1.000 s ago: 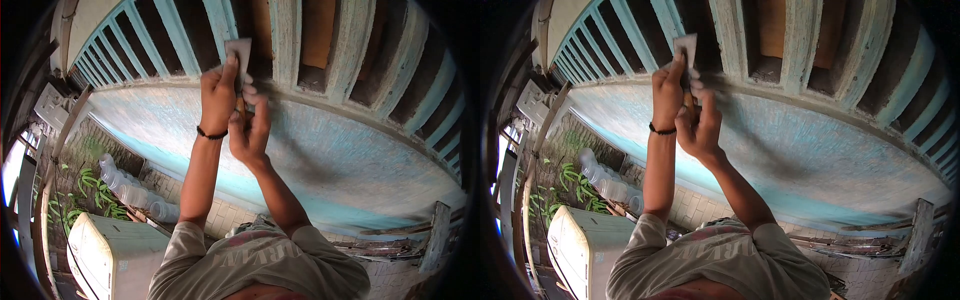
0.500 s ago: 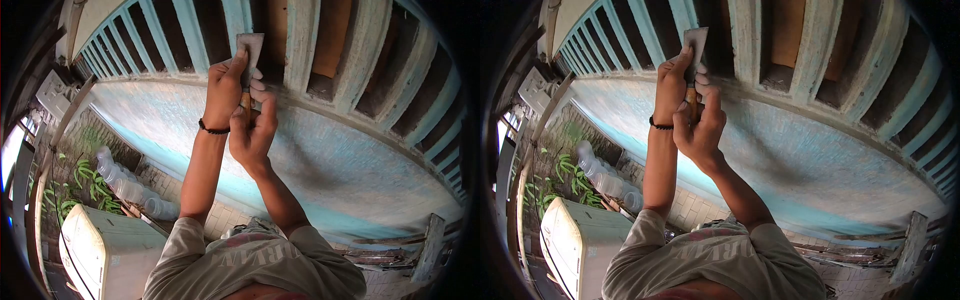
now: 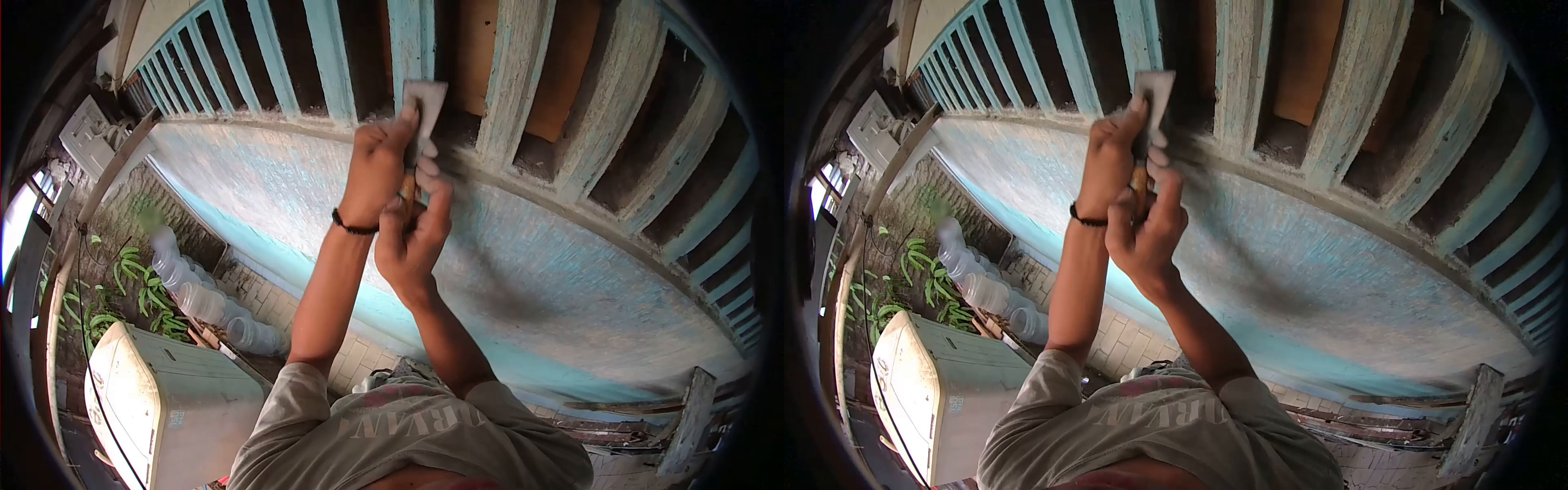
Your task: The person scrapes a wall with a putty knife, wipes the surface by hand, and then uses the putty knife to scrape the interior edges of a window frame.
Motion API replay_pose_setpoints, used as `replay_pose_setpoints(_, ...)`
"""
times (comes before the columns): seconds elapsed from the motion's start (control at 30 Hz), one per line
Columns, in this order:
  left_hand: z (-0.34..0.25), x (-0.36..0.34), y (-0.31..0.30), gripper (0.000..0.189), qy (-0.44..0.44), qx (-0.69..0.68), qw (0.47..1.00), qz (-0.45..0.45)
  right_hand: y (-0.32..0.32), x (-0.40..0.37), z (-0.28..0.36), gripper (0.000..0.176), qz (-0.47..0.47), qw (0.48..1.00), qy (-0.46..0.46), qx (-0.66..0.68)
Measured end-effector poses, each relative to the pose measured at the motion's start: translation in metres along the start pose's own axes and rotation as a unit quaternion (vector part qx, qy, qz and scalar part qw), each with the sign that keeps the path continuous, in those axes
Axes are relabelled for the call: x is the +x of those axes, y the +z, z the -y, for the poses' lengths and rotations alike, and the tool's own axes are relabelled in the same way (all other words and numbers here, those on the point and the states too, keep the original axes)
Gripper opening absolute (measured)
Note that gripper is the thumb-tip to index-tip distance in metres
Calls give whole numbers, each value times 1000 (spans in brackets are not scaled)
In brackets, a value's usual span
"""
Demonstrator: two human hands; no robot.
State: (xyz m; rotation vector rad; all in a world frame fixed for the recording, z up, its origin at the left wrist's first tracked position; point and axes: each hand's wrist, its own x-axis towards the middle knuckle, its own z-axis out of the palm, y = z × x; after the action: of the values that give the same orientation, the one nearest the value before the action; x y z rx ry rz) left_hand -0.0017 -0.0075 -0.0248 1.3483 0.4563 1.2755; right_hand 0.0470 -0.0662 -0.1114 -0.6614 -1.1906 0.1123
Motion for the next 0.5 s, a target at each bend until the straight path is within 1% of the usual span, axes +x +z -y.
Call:
replay_pose_setpoints(0.07, 8, -5, -6, 51, 8, 48, 999, 16, -1, -3, -1, 48, -20, 999, -17, -26)
replay_pose_setpoints(0.1, 3, -6, 3, 50, 0, 19, 1000, -9, 1, 2, -3, 48, -30, 998, -40, -37)
replay_pose_setpoints(0.2, -16, 7, 4, 50, 30, 32, 999, 1, 9, 21, 0, 49, -45, 996, -75, -34)
replay_pose_setpoints(0.23, -21, 10, 2, 50, 18, 32, 999, 20, 12, 28, 1, 49, -46, 995, -82, -27)
replay_pose_setpoints(0.33, -7, 6, -5, 49, 20, 1, 1000, 3, 15, 17, -8, 48, -38, 996, -69, -32)
replay_pose_setpoints(0.37, -2, -2, -6, 48, -11, -7, 999, -30, 11, 5, -6, 48, -25, 999, -35, -34)
replay_pose_setpoints(0.4, 7, -11, -9, 47, -24, -8, 999, -34, 7, -8, -6, 48, -12, 999, -2, -36)
replay_pose_setpoints(0.47, 25, -22, -21, 47, -47, -9, 998, -39, 3, -23, -12, 47, -13, 998, 10, -54)
replay_pose_setpoints(0.5, 25, -21, -24, 49, -27, 9, 999, -15, 4, -26, -13, 46, -16, 998, 25, -51)
